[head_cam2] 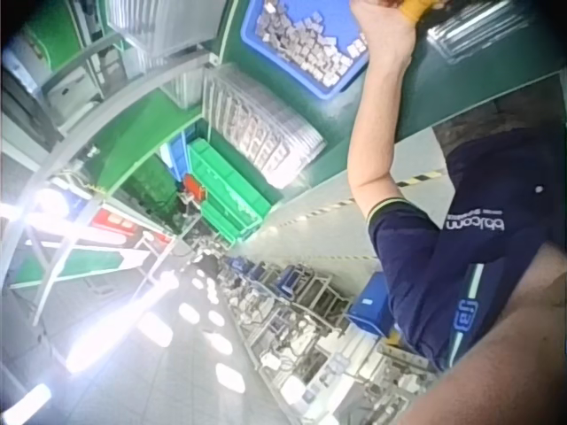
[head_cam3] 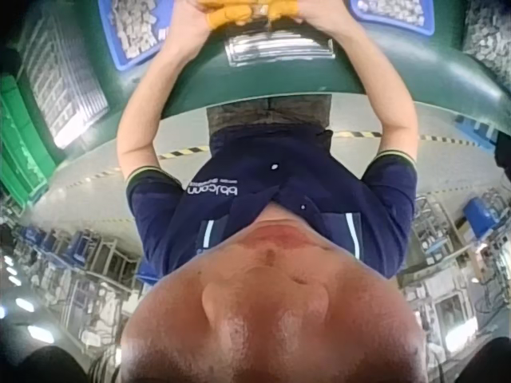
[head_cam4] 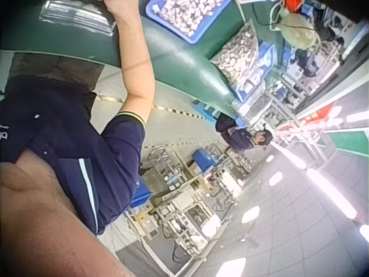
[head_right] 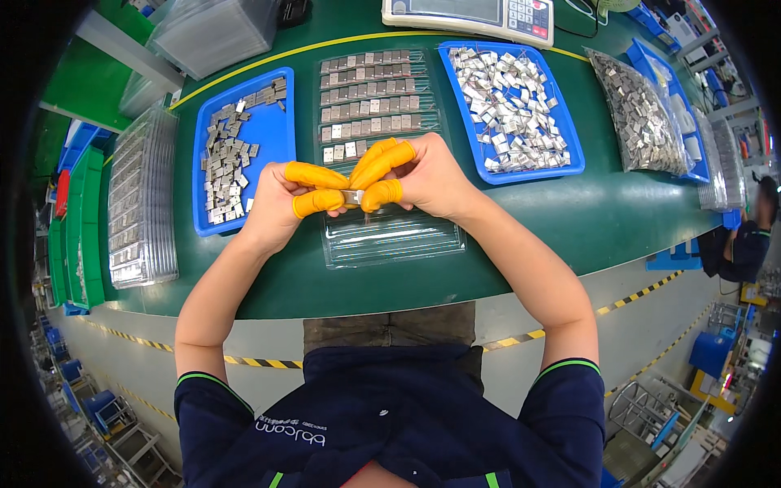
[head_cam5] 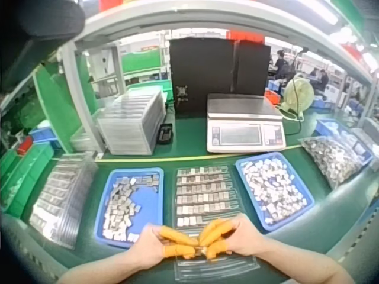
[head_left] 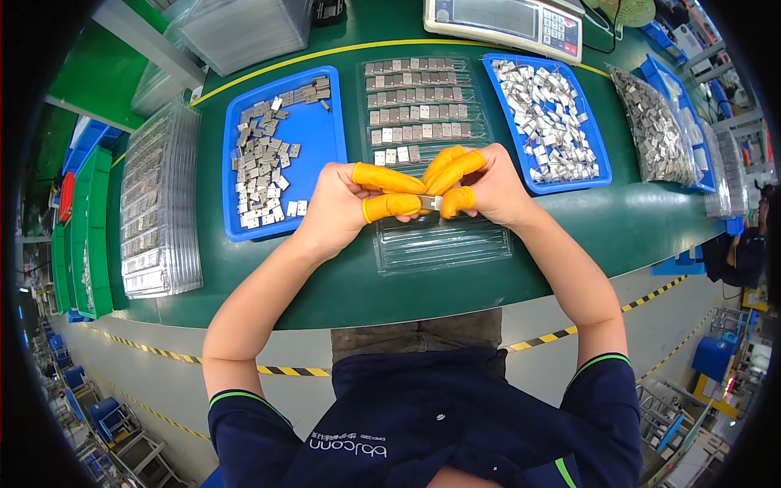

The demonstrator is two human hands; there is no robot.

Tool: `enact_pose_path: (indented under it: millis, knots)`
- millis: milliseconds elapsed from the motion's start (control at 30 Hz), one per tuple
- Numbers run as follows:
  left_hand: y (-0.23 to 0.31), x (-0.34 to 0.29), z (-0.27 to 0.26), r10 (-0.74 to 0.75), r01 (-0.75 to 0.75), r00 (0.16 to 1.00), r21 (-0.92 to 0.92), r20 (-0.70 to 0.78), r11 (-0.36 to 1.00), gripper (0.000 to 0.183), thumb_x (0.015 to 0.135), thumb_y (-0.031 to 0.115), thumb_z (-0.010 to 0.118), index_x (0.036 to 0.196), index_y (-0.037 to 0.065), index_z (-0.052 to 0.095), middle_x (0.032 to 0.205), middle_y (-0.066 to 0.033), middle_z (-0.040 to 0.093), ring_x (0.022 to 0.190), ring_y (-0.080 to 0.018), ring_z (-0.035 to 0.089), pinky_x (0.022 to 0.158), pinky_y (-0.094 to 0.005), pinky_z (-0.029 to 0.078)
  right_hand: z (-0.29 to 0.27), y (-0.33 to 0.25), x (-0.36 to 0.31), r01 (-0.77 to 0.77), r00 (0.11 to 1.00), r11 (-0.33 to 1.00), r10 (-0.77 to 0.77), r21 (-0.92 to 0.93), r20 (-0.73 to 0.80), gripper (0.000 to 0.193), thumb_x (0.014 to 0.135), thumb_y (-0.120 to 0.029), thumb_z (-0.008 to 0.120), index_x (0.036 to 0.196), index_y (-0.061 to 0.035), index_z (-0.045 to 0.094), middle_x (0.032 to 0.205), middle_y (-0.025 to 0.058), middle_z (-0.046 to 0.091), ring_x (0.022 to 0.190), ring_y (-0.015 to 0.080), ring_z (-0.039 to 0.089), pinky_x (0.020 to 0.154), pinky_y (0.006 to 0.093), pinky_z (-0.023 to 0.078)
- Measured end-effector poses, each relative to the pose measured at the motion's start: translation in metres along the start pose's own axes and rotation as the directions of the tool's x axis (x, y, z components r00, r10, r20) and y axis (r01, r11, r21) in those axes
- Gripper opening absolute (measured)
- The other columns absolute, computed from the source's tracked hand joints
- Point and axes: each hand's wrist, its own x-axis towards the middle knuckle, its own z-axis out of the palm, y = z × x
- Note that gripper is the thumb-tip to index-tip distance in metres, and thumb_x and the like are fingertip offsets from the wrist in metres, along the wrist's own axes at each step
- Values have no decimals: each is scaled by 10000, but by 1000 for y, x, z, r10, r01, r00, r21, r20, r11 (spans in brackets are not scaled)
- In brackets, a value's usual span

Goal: The person sorts small metallic rectangular components from two blue trays into a clear plastic tray with compartments. They pick up individual pieces and place them into the designated slots. The process is repetitive and involves careful handling of the small parts.

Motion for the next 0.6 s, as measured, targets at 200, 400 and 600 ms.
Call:
enact_pose_path:
  millis: [200,400,600]
  knots:
    - [-4,-1,0,10,-10,1000,-13,0,1000,211,770,42,686,951,-61,651,824,-127,659,697,-149,624,670,-260,517,6,0,-2,6,998,1000,-6,-10,-60,183,642,-18,769,806,3,690,825,50,636,514,44,483,423,159,333]
    - [-5,-2,2,18,-20,999,-64,-38,998,207,769,43,687,950,-52,653,826,-125,662,686,-145,622,657,-256,517,14,-2,-3,72,992,996,-77,-55,-96,170,648,-22,769,794,0,684,810,48,627,519,56,493,439,164,359]
    - [-5,-5,1,45,-52,997,-100,-68,994,190,769,44,688,931,-49,656,831,-120,665,676,-136,622,640,-241,518,19,-3,-4,132,984,989,-140,-73,-113,153,665,-29,764,795,-8,687,828,63,623,560,71,525,488,182,410]
